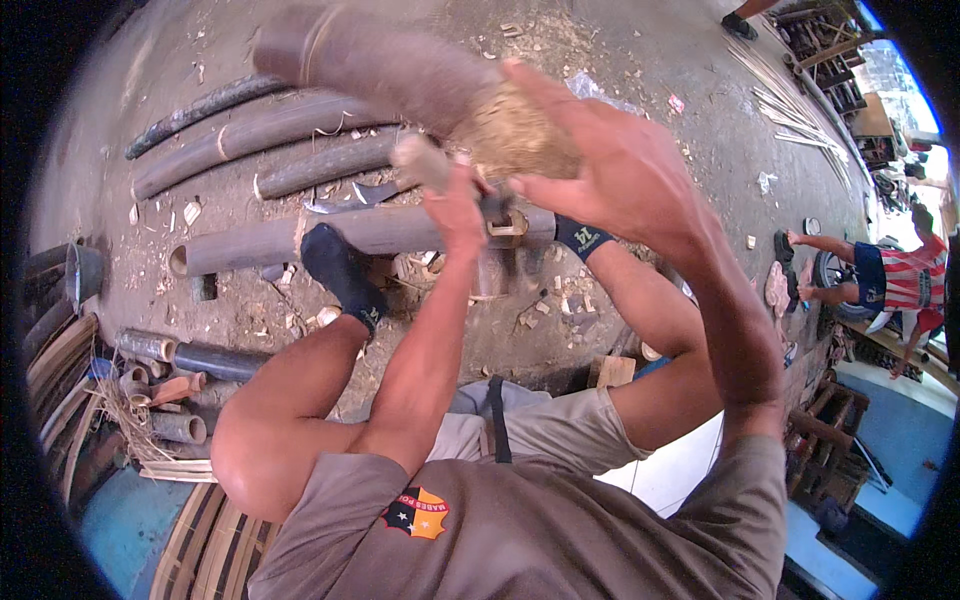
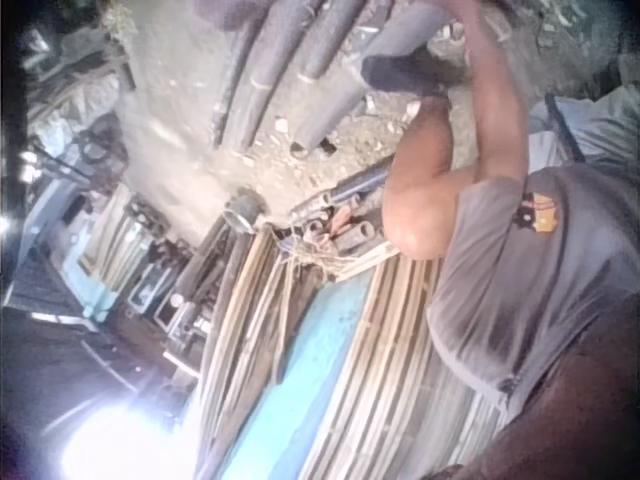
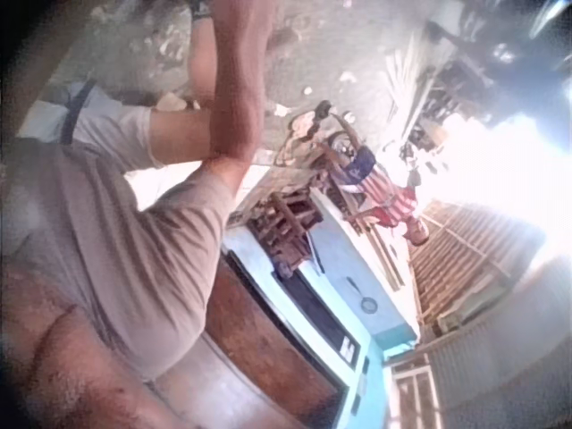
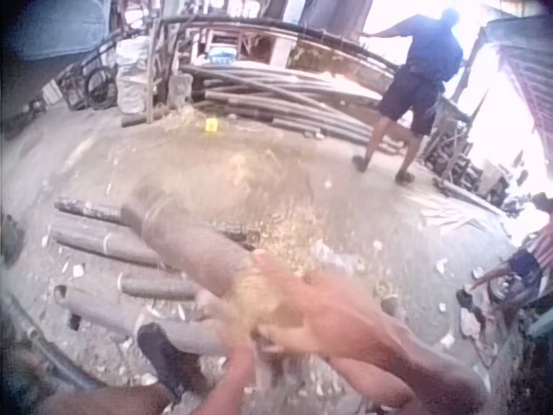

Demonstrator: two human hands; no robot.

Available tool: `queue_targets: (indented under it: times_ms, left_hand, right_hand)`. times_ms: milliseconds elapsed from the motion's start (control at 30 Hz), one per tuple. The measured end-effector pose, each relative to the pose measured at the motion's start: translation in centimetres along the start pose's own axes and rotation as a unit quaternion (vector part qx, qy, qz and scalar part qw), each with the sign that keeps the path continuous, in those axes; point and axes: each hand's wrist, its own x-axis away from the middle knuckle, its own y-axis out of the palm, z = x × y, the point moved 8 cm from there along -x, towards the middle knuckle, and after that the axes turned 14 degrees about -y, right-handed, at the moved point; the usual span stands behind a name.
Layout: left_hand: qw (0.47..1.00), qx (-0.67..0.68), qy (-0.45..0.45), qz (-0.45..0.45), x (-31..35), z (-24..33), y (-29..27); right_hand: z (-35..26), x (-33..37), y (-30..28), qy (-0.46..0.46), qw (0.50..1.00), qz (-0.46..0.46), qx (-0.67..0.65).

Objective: The person sits on the floor and uses a wooden mallet to repeatedly strike a small bamboo piece held against a larger bamboo segment. The person adjusts the bamboo piece and continues striking it to shape or hollow the end.

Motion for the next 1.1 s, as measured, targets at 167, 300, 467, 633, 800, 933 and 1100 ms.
queue_targets:
  times_ms: [167, 300, 467, 633, 800, 933, 1100]
  left_hand:
    - [0.967, 0.244, 0.017, 0.067, -5.7, 7.6, 1.2]
    - [0.98, 0.195, 0.046, 0.01, -11.5, 9.1, 5.4]
    - [0.985, 0.156, 0.074, -0.004, -17.3, 8.0, 8.0]
    - [0.983, 0.168, 0.079, -0.001, -19.5, 6.5, 7.5]
    - [0.978, 0.182, 0.105, -0.011, -10.9, 8.6, 6.1]
    - [0.991, 0.119, 0.037, -0.047, -4.3, 4.9, 1.9]
    - [0.988, 0.145, -0.042, -0.046, -0.3, -0.3, -2.3]
  right_hand:
    - [4.9, 4.7, -1.4, 0.141, 0.966, 0.142, -0.166]
    - [8.3, 8.0, -1.5, 0.178, 0.931, 0.234, -0.215]
    - [9.9, 12.3, 0.5, 0.264, 0.856, 0.272, -0.353]
    - [9.1, 16.3, 1.3, 0.281, 0.85, 0.291, -0.338]
    - [6.2, 20.3, 6.5, 0.31, 0.774, 0.342, -0.434]
    - [4.4, 20.0, 10.4, 0.356, 0.754, 0.275, -0.478]
    - [0.2, 16.3, 8.9, 0.311, 0.798, 0.25, -0.451]
